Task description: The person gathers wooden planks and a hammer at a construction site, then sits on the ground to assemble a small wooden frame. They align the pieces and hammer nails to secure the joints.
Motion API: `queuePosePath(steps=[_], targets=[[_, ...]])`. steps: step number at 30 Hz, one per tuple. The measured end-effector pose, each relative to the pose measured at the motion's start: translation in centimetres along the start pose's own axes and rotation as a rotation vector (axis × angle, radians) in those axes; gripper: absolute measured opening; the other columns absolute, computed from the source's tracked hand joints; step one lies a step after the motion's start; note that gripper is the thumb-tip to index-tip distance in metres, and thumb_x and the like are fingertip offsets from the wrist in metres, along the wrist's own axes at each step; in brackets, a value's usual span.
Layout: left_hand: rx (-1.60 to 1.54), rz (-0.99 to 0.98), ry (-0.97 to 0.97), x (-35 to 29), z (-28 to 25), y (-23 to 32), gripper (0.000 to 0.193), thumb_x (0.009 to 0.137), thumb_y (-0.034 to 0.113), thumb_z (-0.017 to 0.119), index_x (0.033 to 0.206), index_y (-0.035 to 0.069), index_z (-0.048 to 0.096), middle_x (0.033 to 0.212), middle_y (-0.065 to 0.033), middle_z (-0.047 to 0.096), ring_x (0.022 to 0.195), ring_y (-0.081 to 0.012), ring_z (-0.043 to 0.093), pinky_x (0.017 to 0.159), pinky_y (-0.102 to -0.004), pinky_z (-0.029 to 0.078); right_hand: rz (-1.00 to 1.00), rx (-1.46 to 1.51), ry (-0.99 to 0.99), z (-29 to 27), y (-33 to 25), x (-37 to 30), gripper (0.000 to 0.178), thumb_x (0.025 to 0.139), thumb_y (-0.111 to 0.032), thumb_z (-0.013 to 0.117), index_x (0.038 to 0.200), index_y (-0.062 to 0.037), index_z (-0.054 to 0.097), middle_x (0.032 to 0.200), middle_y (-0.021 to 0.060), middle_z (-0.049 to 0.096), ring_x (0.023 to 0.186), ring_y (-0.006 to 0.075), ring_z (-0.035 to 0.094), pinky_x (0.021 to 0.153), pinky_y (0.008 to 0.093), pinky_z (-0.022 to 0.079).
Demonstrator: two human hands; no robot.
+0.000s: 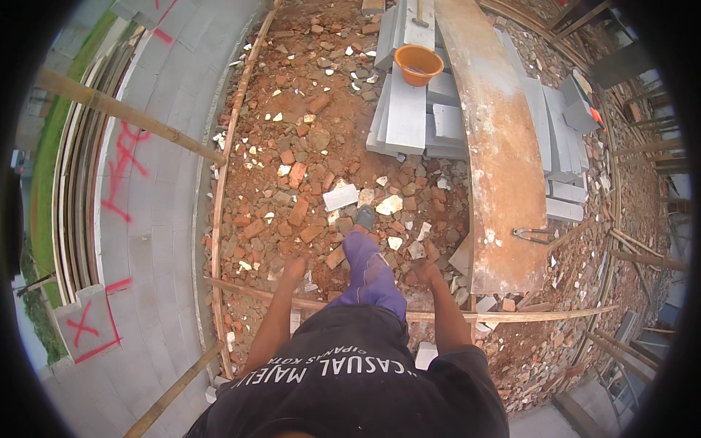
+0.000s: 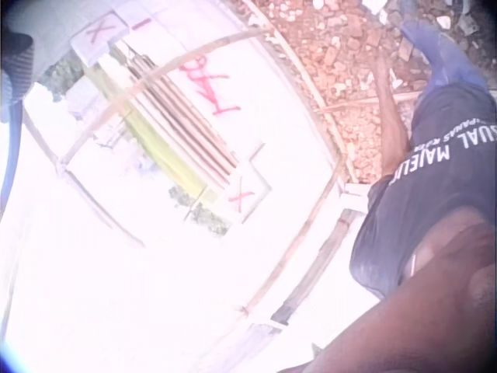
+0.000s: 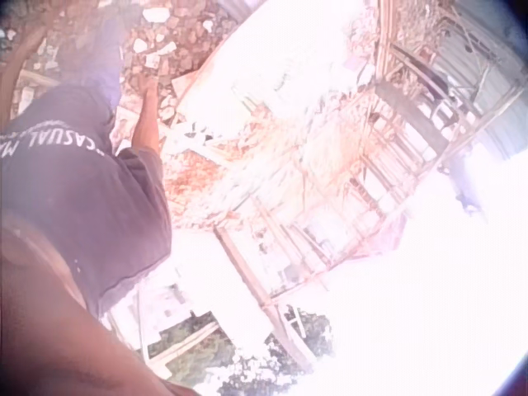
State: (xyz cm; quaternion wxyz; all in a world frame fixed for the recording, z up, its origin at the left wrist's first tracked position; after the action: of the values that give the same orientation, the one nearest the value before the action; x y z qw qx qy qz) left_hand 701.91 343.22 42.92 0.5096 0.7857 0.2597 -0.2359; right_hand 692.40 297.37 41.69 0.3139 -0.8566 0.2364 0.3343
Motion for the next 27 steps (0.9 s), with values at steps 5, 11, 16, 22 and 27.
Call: queuePosePath(steps=[5, 11, 16, 22, 27], targets=[[0.620, 0.109, -0.355, 2.4, 9.6, 10.6, 0.044, 0.086, 0.036, 0.069, 0.097, -0.006, 0.071, 0.098, -0.0254, 0.073, 0.098, -0.0410, 0.069, 0.085, -0.0491, 0.053, 0.034, 0.371, 0.100, -14.6, -11.6, 2.0, 0.048, 0.092, -0.042, 0.064, 0.110, 0.0017, 0.068, 0.107, 0.0261, 0.072, 0.106, 0.0382, 0.069, 0.092, 0.0444, 0.050], [0.718, 0.048, -0.120, 17.4, 4.7, 16.0, 0.053, 0.087, 0.038, 0.064, 0.110, -0.010, 0.068, 0.111, -0.0326, 0.069, 0.109, -0.0441, 0.067, 0.093, -0.0480, 0.053, 0.017, 0.440, 0.195, -22.1, -17.6, 1.0, 0.055, 0.093, -0.050, 0.063, 0.114, 0.0004, 0.068, 0.109, 0.0240, 0.072, 0.108, 0.0356, 0.069, 0.094, 0.0425, 0.050], [0.826, 0.013, -0.070, 27.8, 4.7, 25.0, 0.057, 0.086, 0.039, 0.064, 0.113, -0.010, 0.067, 0.111, -0.0326, 0.070, 0.110, -0.0458, 0.067, 0.094, -0.0479, 0.053, 0.209, 0.295, -0.048, -17.2, -13.4, 4.9, 0.060, 0.093, -0.054, 0.061, 0.115, 0.0013, 0.071, 0.114, 0.0274, 0.071, 0.114, 0.0398, 0.067, 0.099, 0.0457, 0.049], [0.812, 0.287, -0.174, 45.5, 16.3, 46.6, 0.055, 0.084, 0.042, 0.065, 0.104, -0.009, 0.069, 0.104, -0.0345, 0.069, 0.105, -0.0471, 0.068, 0.091, -0.0503, 0.053, 0.307, 0.706, -0.177, -13.6, -16.2, 10.1, 0.040, 0.096, -0.035, 0.063, 0.100, 0.0022, 0.075, 0.089, 0.0140, 0.074, 0.080, 0.0239, 0.069, 0.076, 0.0374, 0.052], [0.952, 0.504, -0.380, 62.9, 34.9, 68.3, 0.050, 0.088, 0.043, 0.067, 0.104, -0.004, 0.067, 0.106, -0.0333, 0.069, 0.103, -0.0479, 0.067, 0.091, -0.0520, 0.052, 0.540, 1.560, -0.151, -16.3, -27.3, 13.5, 0.026, 0.095, -0.018, 0.068, 0.072, -0.0075, 0.064, 0.065, -0.0035, 0.054, 0.057, 0.0062, 0.045, 0.056, 0.0250, 0.034]])
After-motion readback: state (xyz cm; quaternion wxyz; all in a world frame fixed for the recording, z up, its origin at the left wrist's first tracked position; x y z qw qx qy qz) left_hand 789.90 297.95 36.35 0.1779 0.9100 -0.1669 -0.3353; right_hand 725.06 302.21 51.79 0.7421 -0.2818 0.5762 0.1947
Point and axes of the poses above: each hand's wrist, its own x-axis towards the middle knuckle, its own z-axis out of the palm, y = z × x, the point moved 5 cm from there along x, towards the middle knuckle
